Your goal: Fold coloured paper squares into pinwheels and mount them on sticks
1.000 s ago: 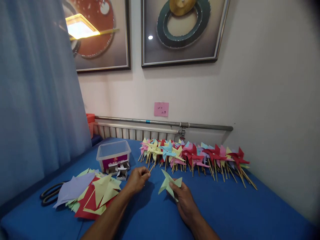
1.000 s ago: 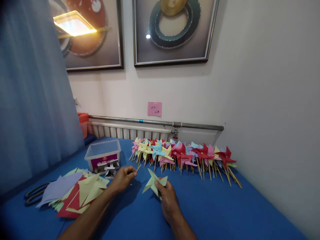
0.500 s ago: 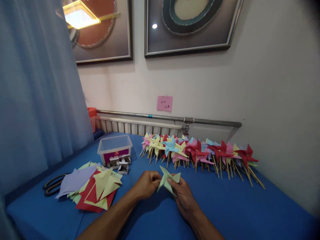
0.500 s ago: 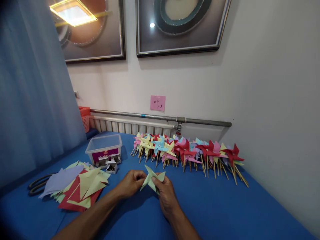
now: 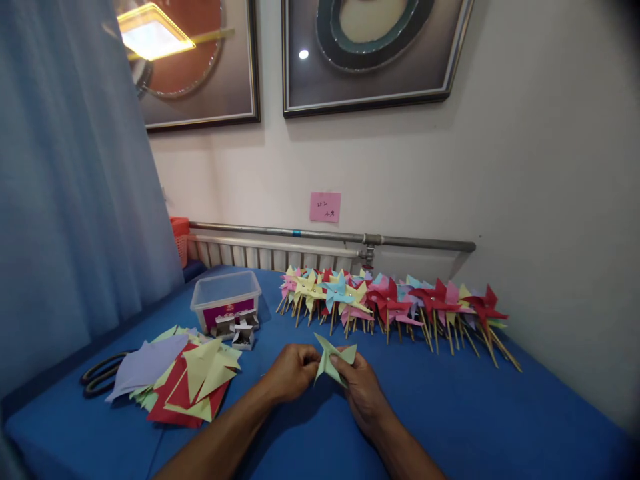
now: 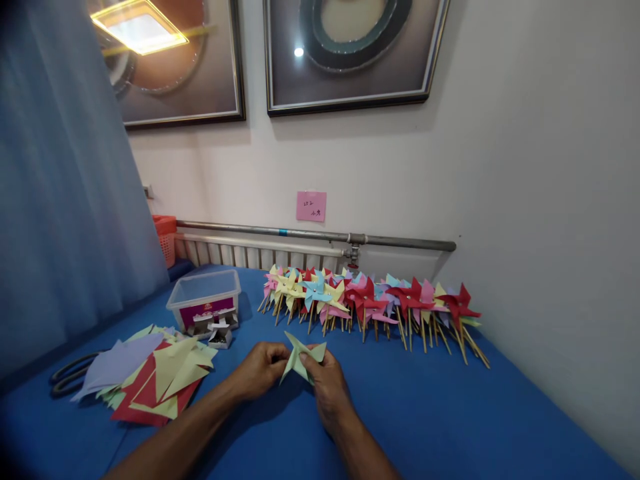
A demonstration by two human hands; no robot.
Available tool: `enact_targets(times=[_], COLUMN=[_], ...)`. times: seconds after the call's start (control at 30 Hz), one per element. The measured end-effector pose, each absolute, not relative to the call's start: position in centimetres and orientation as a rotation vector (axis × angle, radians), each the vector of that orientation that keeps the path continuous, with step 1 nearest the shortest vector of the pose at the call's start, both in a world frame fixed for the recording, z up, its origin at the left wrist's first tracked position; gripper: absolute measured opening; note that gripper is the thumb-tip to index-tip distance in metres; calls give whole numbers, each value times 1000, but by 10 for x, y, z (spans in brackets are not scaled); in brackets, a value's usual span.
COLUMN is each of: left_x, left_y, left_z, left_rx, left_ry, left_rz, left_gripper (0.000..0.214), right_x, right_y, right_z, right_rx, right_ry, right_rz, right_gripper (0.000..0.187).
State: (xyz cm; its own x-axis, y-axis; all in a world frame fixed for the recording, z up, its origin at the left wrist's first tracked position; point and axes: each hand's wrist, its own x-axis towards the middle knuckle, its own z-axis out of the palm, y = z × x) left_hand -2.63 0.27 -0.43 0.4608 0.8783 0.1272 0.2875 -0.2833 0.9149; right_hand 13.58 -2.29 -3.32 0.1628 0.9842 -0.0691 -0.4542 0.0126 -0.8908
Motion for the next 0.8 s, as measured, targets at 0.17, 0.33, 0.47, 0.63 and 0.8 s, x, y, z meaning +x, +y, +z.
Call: enact_targets(times=[0.17, 0.33, 0.47, 0.63, 0.8], left_x=[-25, -23, -23, -25, -24], left_y=[4, 5, 6, 6, 5], left_z=[-7, -13, -15, -12, -13], left_rx=[1807, 1822, 1798, 1796, 1823], left_ry=[1005, 1050, 1072, 1030, 1078], left_rz=[821, 858, 862, 829, 865], left_gripper=[23, 23, 22, 21, 20], right_x=[136, 136, 136, 137, 137], right_y=[-20, -18, -18, -17, -17], right_z=[-36, -38, -39, -42, -43], right_rx=[-960, -969, -963, -971, -985], right_ry=[-727, -725, -717, -717, -758], right_rz=[1265, 1234, 1251, 1241, 1231], right_gripper=[45, 46, 44, 45, 44])
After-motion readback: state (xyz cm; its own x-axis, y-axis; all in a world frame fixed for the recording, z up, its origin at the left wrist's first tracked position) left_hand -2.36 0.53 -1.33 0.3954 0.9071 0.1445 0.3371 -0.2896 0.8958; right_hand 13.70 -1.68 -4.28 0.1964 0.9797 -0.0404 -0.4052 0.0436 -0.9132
